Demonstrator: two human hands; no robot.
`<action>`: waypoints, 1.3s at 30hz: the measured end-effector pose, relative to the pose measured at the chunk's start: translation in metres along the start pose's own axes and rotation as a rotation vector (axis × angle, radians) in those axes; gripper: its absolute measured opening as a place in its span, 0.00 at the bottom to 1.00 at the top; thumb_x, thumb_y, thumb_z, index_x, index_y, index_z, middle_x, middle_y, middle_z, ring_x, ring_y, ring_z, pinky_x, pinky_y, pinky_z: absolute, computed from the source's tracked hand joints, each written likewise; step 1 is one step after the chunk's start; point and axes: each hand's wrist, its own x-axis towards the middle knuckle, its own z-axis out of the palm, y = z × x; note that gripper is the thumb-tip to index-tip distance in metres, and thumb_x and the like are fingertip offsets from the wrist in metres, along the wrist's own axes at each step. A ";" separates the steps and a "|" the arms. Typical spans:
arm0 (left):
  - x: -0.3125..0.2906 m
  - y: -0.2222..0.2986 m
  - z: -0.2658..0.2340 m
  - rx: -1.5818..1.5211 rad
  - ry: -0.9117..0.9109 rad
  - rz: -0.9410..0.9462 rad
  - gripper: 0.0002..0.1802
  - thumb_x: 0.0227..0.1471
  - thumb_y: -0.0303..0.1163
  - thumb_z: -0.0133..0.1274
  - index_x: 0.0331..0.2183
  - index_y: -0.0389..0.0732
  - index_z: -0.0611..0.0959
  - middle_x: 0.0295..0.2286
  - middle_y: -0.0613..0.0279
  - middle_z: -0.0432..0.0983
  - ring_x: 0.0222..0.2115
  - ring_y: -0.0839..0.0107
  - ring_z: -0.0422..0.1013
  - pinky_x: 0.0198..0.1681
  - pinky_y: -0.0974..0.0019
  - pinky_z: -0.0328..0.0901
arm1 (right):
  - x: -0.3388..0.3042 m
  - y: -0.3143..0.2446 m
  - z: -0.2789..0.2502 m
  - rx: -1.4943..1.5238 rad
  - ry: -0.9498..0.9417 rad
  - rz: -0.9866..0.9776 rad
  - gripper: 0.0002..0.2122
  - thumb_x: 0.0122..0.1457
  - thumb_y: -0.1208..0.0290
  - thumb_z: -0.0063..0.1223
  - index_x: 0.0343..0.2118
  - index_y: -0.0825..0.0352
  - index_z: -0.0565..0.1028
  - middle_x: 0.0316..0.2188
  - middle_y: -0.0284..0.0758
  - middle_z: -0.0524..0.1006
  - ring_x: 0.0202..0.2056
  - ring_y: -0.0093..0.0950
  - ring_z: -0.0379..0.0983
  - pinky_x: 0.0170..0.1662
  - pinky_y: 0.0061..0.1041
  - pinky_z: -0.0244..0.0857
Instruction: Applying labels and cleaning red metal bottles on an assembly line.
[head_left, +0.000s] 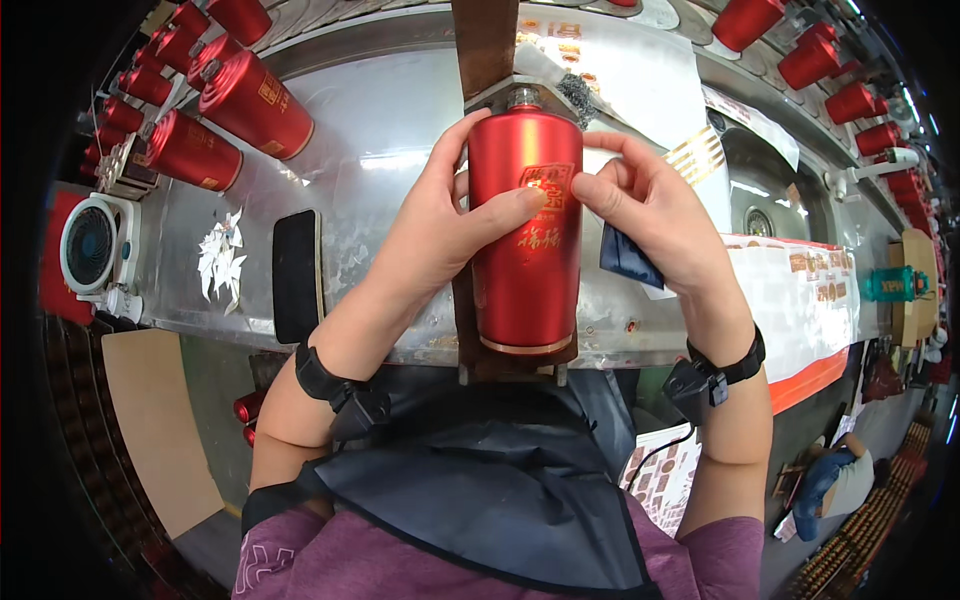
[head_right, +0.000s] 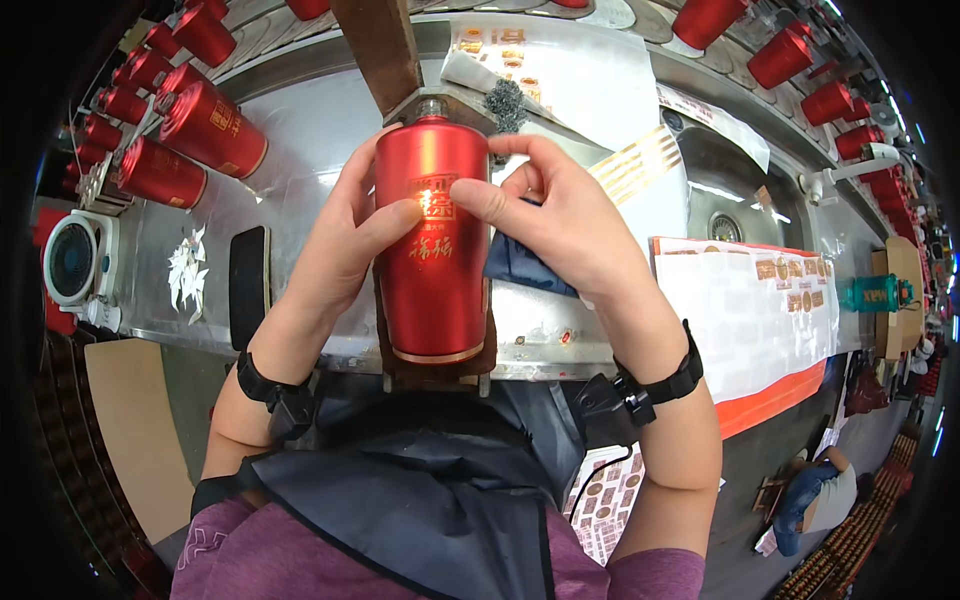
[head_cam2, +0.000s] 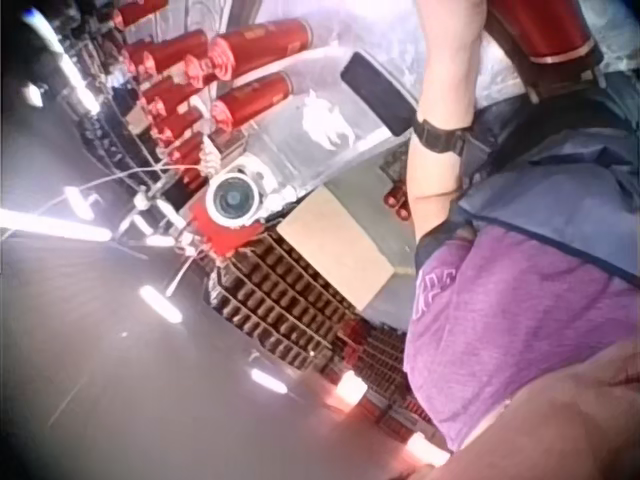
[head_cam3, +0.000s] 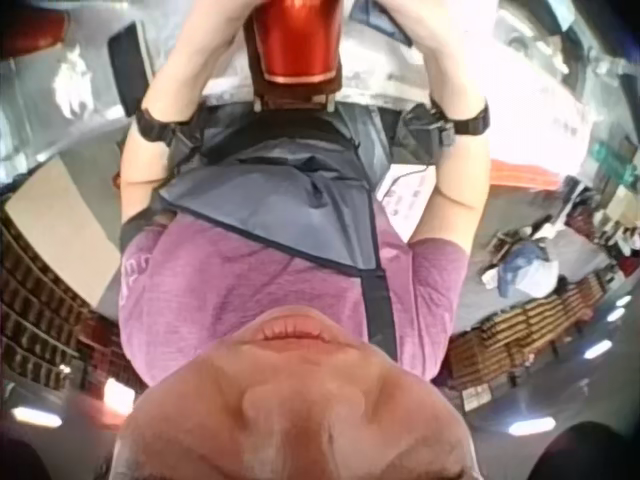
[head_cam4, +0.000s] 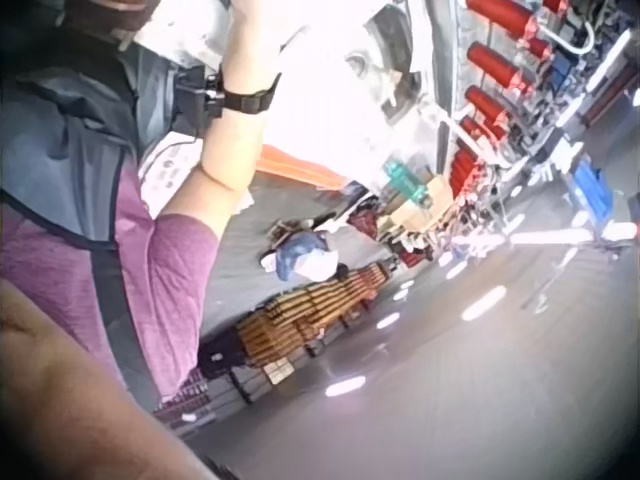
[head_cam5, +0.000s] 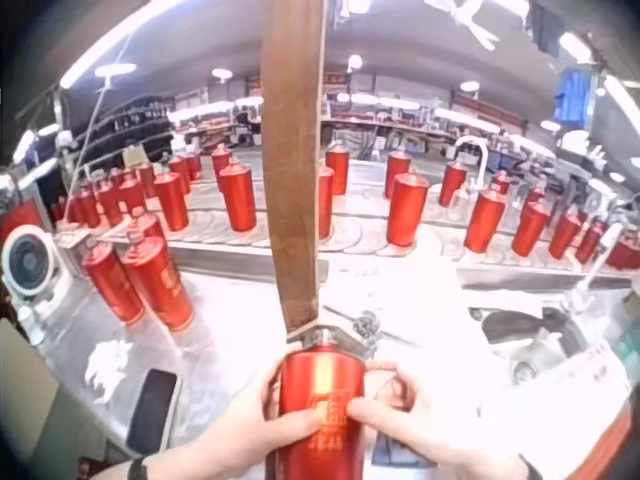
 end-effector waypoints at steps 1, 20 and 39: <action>0.002 0.001 0.002 0.011 0.009 -0.002 0.45 0.51 0.35 0.62 0.62 0.36 0.54 0.47 0.50 0.72 0.47 0.67 0.71 0.50 0.64 0.67 | 0.004 -0.003 -0.002 -0.046 0.013 -0.023 0.32 0.52 0.59 0.67 0.52 0.76 0.67 0.22 0.23 0.70 0.26 0.11 0.65 0.29 0.11 0.58; 0.011 0.004 -0.004 0.040 -0.087 -0.007 0.49 0.48 0.34 0.64 0.62 0.40 0.51 0.52 0.49 0.64 0.52 0.64 0.67 0.55 0.60 0.64 | 0.007 -0.004 0.002 0.047 -0.053 0.004 0.35 0.49 0.67 0.70 0.59 0.69 0.64 0.25 0.23 0.68 0.31 0.14 0.67 0.41 0.16 0.63; 0.024 0.005 -0.010 0.036 -0.125 -0.037 0.42 0.52 0.35 0.61 0.60 0.36 0.56 0.53 0.52 0.64 0.53 0.66 0.64 0.57 0.62 0.60 | 0.009 0.000 0.005 -0.044 -0.001 0.041 0.38 0.43 0.64 0.73 0.57 0.67 0.66 0.25 0.22 0.61 0.28 0.14 0.58 0.33 0.13 0.56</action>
